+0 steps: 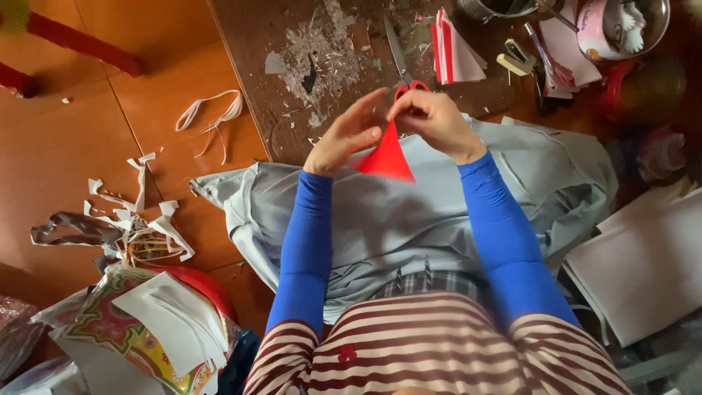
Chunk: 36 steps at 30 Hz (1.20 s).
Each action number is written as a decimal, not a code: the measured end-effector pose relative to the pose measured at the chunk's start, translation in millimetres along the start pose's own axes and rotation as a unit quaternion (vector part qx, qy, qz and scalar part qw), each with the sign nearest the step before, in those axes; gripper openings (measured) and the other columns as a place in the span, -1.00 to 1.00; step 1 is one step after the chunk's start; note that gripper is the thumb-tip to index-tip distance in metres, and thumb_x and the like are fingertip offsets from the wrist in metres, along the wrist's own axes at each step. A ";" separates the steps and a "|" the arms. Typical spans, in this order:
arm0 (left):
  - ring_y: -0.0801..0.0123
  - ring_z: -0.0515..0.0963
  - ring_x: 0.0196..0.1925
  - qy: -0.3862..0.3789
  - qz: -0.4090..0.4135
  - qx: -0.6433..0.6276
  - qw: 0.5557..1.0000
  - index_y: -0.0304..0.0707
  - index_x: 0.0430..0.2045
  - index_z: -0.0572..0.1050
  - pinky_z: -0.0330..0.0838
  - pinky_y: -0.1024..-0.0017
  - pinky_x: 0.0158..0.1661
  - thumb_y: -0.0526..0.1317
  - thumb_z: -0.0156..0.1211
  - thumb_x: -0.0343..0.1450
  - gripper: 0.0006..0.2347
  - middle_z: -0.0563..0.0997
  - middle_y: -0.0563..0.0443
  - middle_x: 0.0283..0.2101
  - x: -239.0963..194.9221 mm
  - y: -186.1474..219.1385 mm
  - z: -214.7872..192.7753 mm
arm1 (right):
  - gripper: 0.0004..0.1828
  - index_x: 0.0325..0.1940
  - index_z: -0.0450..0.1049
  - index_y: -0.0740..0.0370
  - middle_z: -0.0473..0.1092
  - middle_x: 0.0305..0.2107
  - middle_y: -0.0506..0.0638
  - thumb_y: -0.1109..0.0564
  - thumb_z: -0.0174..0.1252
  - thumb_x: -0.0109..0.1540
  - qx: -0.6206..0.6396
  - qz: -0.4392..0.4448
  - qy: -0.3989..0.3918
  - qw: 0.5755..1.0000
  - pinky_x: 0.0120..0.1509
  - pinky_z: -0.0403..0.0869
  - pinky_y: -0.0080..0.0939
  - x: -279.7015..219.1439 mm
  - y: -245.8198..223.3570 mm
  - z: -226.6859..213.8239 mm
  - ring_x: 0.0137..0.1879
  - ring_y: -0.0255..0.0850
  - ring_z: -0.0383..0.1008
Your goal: Cutting and folding pieces of white and red paper.
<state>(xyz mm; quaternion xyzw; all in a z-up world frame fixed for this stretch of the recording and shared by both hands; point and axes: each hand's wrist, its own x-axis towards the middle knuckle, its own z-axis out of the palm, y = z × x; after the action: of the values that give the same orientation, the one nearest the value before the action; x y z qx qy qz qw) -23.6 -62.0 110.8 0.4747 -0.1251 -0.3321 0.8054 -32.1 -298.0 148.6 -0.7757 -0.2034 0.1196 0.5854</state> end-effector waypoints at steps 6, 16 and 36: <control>0.53 0.54 -0.25 0.096 0.012 -0.028 0.995 -0.60 0.03 0.55 0.44 0.54 -0.22 -0.14 0.08 0.69 -0.67 0.64 0.01 -0.20 -3.1 -50.5 -55.4 | -0.93 -0.15 0.49 0.36 0.49 -0.42 -0.08 0.28 0.17 0.30 0.098 0.216 0.209 0.949 -0.35 0.43 -0.40 7.1 -6.6 7.1 -0.40 -0.42 0.45; 0.58 0.63 -0.31 0.231 0.026 0.073 0.970 -0.52 -0.16 0.63 0.54 0.58 -0.27 -0.37 0.28 0.46 -0.85 0.71 0.01 -0.25 4.1 -11.0 -16.5 | -0.88 -0.11 0.51 0.43 0.51 -0.41 -0.02 0.30 0.21 0.29 0.130 0.185 0.224 0.948 -0.36 0.48 -0.37 6.6 1.8 14.5 -0.37 -0.38 0.53; 0.33 0.70 -0.09 0.115 0.051 0.069 0.990 -0.50 -0.22 0.66 0.58 0.42 0.02 -0.62 -0.02 0.41 -0.73 0.73 -0.15 -0.15 -13.5 -7.6 -31.7 | -0.85 -0.13 0.54 0.42 0.54 -0.27 0.17 0.44 0.06 0.34 0.358 0.128 0.144 0.914 -0.10 0.62 -0.10 -20.7 23.9 -3.2 -0.24 -0.10 0.59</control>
<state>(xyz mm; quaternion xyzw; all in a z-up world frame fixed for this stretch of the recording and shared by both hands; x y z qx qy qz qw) -20.5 -34.1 89.5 0.5573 -0.0780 -0.2247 0.7955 -44.9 -315.7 125.6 -0.5426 0.0405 0.1454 0.8263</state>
